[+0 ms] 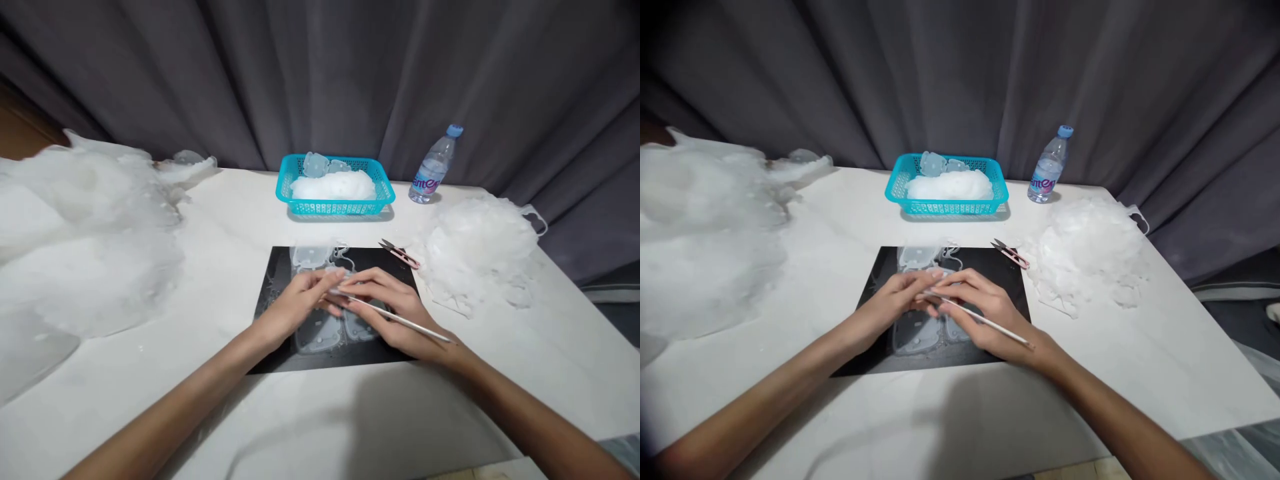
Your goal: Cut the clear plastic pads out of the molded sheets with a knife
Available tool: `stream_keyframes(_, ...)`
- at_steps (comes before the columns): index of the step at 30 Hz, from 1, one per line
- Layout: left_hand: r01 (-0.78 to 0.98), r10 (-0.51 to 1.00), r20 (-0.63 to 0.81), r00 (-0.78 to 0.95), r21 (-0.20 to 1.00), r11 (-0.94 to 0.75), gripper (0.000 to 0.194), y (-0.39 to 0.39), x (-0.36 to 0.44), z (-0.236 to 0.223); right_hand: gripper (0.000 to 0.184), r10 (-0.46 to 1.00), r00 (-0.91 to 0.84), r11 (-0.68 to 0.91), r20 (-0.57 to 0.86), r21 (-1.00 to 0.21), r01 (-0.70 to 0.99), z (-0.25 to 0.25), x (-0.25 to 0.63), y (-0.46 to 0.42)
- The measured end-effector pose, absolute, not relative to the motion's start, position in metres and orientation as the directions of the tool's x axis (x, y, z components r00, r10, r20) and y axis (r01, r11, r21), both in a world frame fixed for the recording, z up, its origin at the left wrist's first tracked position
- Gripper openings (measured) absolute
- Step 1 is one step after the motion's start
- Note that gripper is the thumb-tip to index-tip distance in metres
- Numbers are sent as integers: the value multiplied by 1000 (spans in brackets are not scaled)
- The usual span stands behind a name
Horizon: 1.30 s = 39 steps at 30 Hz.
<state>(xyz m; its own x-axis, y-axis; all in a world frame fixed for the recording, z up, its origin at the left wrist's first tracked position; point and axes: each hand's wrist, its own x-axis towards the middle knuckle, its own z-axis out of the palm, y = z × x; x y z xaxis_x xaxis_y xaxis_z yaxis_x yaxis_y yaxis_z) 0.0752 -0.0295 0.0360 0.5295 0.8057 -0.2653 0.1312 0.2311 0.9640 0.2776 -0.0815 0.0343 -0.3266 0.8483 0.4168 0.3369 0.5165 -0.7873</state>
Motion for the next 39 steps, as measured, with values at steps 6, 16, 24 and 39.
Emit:
stream_keyframes(6,-53,816,-298,496,927,371,35,-30,67,19,35,841,-152,516,519,-686,514,45,309,-71)
stream_keyframes(16,-183,796,-261,546,890,417,30,-31,68,22,14,944,-272,308,188,-796,520,18,292,-69)
stream_keyframes(24,-149,842,-293,453,907,395,35,-36,70,18,12,938,-336,234,80,-865,445,30,293,-71)
stream_keyframes(39,-142,783,-326,530,876,462,33,-47,79,31,14,945,-198,326,260,-762,560,6,289,-61)
